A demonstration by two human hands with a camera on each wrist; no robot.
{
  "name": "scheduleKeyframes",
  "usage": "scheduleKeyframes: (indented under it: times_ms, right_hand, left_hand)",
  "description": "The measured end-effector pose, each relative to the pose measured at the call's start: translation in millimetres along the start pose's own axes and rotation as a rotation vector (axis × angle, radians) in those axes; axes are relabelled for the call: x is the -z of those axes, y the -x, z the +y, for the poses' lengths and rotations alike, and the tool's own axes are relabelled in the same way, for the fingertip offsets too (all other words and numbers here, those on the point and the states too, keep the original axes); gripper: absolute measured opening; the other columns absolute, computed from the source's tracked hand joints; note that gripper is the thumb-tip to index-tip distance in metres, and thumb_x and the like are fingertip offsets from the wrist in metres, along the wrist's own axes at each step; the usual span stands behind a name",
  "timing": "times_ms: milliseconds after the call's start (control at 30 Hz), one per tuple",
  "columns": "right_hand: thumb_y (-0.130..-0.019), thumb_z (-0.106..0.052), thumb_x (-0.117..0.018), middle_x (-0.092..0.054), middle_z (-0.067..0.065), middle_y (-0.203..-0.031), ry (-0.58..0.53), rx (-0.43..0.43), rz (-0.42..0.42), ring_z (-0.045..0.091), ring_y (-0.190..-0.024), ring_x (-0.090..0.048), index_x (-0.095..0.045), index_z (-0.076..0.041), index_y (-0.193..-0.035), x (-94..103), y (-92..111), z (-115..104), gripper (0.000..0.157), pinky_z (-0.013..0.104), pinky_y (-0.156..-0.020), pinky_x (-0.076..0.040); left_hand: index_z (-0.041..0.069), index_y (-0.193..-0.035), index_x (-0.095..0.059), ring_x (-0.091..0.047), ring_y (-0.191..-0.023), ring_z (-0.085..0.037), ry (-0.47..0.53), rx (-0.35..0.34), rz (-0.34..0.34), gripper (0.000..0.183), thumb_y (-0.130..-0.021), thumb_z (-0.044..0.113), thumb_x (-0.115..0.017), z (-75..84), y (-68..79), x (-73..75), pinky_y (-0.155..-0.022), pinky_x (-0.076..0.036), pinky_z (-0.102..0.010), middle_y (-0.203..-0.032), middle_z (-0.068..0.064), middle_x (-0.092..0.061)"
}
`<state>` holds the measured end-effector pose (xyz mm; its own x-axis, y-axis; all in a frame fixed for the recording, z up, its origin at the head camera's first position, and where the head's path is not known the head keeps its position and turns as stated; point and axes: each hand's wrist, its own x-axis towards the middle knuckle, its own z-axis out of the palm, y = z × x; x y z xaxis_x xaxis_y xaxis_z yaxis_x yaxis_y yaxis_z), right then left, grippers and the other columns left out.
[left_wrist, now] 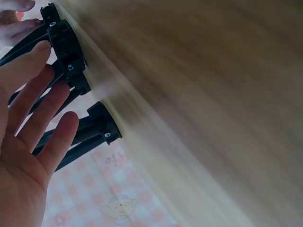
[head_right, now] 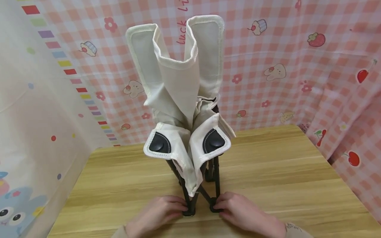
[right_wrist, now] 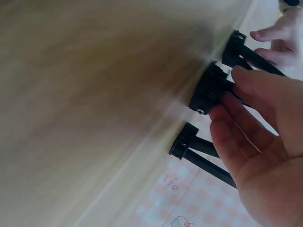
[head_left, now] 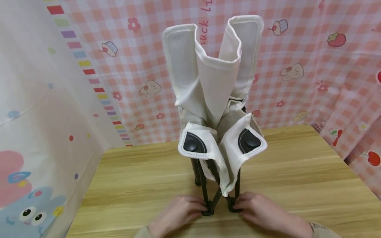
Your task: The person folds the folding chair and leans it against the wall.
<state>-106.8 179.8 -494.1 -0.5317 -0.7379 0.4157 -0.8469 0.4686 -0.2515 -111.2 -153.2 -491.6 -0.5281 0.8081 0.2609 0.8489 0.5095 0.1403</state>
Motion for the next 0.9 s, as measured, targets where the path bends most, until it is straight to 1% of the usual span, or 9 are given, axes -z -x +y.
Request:
scheduleKeyframes:
  times_ms: [133, 233, 400, 533, 600, 733, 800, 900]
  right_hand:
    - [-0.078, -0.006, -0.085, -0.075, -0.003, -0.102, 0.018, 0.030, 0.014, 0.011, -0.090, -0.071, -0.082, -0.018, -0.100, -3.5, 1.1, 1.8, 0.025, 0.022, -0.076, -0.062]
    - [-0.078, -0.005, -0.085, -0.075, -0.003, -0.101, 0.022, 0.042, 0.033, 0.011, -0.089, -0.071, -0.082, -0.018, -0.099, -5.2, 1.0, 2.6, 0.026, 0.020, -0.076, -0.062]
    - [-0.076, -0.003, -0.085, -0.074, -0.003, -0.099, 0.044, 0.054, 0.044, 0.011, -0.089, -0.071, -0.083, -0.017, -0.097, -6.5, 1.1, 1.7, 0.025, 0.019, -0.076, -0.062]
    - [-0.076, -0.001, -0.085, -0.074, -0.003, -0.098, 0.050, 0.051, 0.046, 0.010, -0.087, -0.071, -0.083, -0.016, -0.094, -7.4, -1.7, 1.7, 0.024, 0.018, -0.075, -0.062]
    - [-0.075, 0.001, -0.084, -0.075, -0.002, -0.096, 0.045, 0.046, 0.055, 0.010, -0.086, -0.071, -0.084, -0.015, -0.092, -8.4, -4.7, 2.6, 0.024, 0.017, -0.074, -0.061]
    - [-0.074, 0.004, -0.082, -0.075, -0.001, -0.094, 0.047, 0.037, 0.071, 0.011, -0.085, -0.071, -0.084, -0.014, -0.088, -10.6, -13.6, 8.0, 0.023, 0.016, -0.074, -0.062]
    - [-0.075, 0.005, -0.081, -0.075, 0.000, -0.094, 0.041, 0.029, 0.064, 0.012, -0.085, -0.072, -0.084, -0.013, -0.089, -10.7, -18.5, 12.3, 0.023, 0.018, -0.074, -0.063]
    - [-0.078, 0.006, -0.080, -0.076, 0.002, -0.095, 0.026, 0.004, 0.036, 0.015, -0.086, -0.073, -0.084, -0.011, -0.090, -10.2, -26.0, 18.9, 0.021, 0.021, -0.075, -0.065]
  left_hand:
    - [0.023, -0.106, -0.083, -0.076, -0.106, -0.006, -0.011, -0.015, -0.037, 0.014, -0.093, 0.020, -0.079, 0.3, -3.5, -0.3, -0.094, -0.063, -0.020, -0.116, 0.006, -0.079]
    - [0.023, -0.104, -0.083, -0.076, -0.104, -0.006, -0.015, -0.021, -0.051, 0.012, -0.093, 0.019, -0.079, 0.6, -5.8, -0.8, -0.093, -0.063, -0.020, -0.114, 0.005, -0.079]
    - [0.022, -0.100, -0.084, -0.075, -0.100, -0.005, -0.019, -0.040, -0.033, 0.010, -0.091, 0.018, -0.080, 1.9, -8.9, -3.0, -0.089, -0.062, -0.018, -0.109, 0.005, -0.079]
    - [0.022, -0.098, -0.085, -0.074, -0.097, -0.005, -0.016, -0.040, -0.020, 0.010, -0.091, 0.016, -0.081, 1.6, -10.6, -3.6, -0.087, -0.062, -0.016, -0.106, 0.005, -0.079]
    - [0.021, -0.098, -0.085, -0.075, -0.096, -0.005, -0.010, -0.033, -0.020, 0.011, -0.090, 0.014, -0.081, 0.7, -12.5, -3.7, -0.087, -0.062, -0.015, -0.105, 0.005, -0.079]
    - [0.020, -0.099, -0.085, -0.076, -0.098, -0.007, -0.002, 0.010, -0.034, 0.012, -0.091, 0.012, -0.080, -4.5, -17.7, -2.9, -0.086, -0.063, -0.016, -0.107, 0.003, -0.079]
    - [0.020, -0.099, -0.085, -0.076, -0.100, -0.008, 0.002, 0.039, -0.048, 0.012, -0.092, 0.012, -0.079, -8.5, -20.7, -2.4, -0.088, -0.063, -0.018, -0.109, 0.003, -0.079]
    - [0.019, -0.100, -0.085, -0.076, -0.102, -0.010, -0.011, 0.066, -0.048, 0.012, -0.092, 0.012, -0.079, -16.2, -25.0, -2.9, -0.090, -0.064, -0.020, -0.111, 0.001, -0.079]
